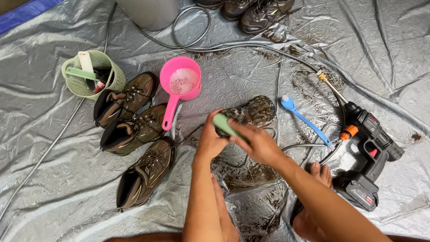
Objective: The person scrubs a brown hiking boot with a green brush and soapy water, then uses a handheld power washer to rinse the boot. The person handles the boot with both hands, turning it to clean different sides.
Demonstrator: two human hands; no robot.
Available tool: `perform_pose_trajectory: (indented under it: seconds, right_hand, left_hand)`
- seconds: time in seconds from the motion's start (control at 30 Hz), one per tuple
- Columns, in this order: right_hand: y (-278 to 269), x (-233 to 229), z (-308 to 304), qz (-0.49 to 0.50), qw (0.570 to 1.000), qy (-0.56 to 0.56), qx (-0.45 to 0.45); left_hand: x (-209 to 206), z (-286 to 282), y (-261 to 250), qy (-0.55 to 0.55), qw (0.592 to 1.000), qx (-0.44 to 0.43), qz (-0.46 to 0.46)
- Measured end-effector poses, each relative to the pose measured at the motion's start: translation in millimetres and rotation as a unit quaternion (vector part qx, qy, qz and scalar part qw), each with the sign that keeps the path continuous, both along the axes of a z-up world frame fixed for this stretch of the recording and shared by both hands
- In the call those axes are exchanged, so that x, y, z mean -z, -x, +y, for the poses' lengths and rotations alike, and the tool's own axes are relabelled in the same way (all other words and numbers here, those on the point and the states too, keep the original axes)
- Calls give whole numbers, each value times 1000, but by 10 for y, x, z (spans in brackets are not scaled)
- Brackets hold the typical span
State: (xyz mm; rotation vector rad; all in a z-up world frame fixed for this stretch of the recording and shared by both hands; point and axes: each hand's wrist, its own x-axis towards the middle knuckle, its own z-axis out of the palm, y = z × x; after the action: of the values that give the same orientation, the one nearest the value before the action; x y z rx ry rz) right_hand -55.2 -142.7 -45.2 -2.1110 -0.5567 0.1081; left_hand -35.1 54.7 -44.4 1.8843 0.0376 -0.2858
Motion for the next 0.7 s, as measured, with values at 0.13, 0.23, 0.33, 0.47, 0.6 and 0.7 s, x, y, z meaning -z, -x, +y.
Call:
perform_pose_trajectory:
  seconds: [0.13, 0.23, 0.33, 0.47, 0.6, 0.7]
  right_hand:
    - [-187, 161, -261, -96, 993, 70, -19]
    - [-341, 250, -255, 3, 992, 92, 89]
    - [-380, 187, -108, -25, 998, -17, 61]
    - [-31, -78, -379, -22, 1000, -6, -16]
    - [-177, 436, -497, -84, 996, 3, 11]
    - [-233, 120, 117, -110, 993, -35, 27]
  left_hand:
    - [120, -23, -2, 23, 999, -16, -38]
    - [174, -27, 12, 4, 1000, -7, -7]
    - [305, -56, -123, -28, 1000, -12, -7]
    - [239, -44, -60, -99, 994, -4, -43]
    - [211, -107, -28, -149, 988, 11, -28]
    - [424, -48, -165, -128, 992, 14, -2]
